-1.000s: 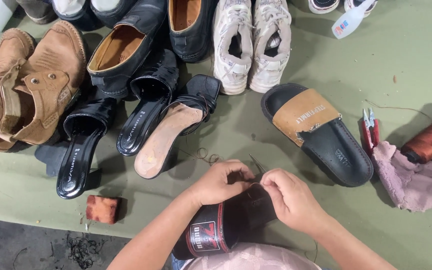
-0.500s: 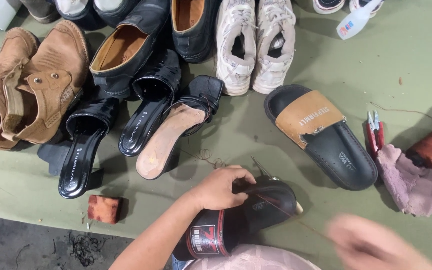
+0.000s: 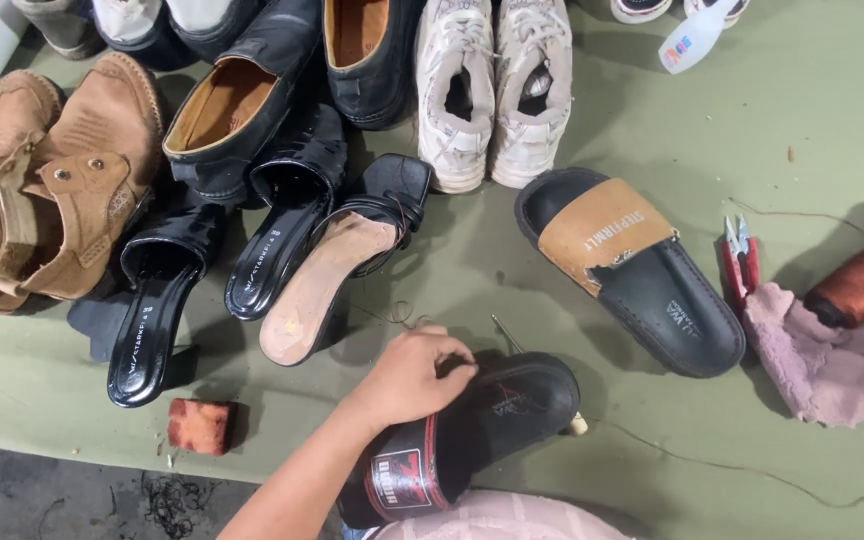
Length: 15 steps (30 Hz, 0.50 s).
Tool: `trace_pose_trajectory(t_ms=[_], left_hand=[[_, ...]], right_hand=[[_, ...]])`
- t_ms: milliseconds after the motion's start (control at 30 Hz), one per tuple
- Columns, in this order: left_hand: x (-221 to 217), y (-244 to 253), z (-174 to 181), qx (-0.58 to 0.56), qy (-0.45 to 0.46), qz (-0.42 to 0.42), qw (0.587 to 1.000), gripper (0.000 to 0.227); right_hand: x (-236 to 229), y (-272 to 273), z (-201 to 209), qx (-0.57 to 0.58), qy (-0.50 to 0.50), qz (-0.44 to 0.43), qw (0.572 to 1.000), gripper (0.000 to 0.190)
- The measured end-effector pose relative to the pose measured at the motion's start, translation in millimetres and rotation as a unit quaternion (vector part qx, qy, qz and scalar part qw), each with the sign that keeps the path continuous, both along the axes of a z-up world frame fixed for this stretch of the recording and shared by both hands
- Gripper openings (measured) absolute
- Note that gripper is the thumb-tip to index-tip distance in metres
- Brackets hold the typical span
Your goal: Hand-stitching the sole of a black sandal using a stitching awl and thread on a workbench filled with various shoes.
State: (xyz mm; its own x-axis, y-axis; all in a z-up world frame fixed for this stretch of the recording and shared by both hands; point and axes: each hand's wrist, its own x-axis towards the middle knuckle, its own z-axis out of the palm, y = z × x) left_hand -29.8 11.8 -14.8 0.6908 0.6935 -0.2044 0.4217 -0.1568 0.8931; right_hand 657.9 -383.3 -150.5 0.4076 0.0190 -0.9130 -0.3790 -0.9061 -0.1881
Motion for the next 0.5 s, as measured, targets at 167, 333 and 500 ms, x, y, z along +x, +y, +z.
trace_pose_trajectory(t_ms=[167, 333, 500], left_hand=[[4.9, 4.0, 2.4, 0.099, 0.075, -0.078, 0.989, 0.024], [13.2, -0.2, -3.0, 0.071, 0.035, 0.064, 0.995, 0.021], [7.4, -1.9, -23.4, 0.001, -0.009, 0.192, 0.981, 0.021]], right_hand=[[-428.1, 202.1, 167.8, 0.325, -0.470, 0.509, 0.643, 0.033], [-490.7, 269.0, 162.2, 0.333, -0.317, 0.595, 0.659, 0.085], [-494.5, 269.7, 155.4, 0.342, -0.306, 0.606, 0.650, 0.105]])
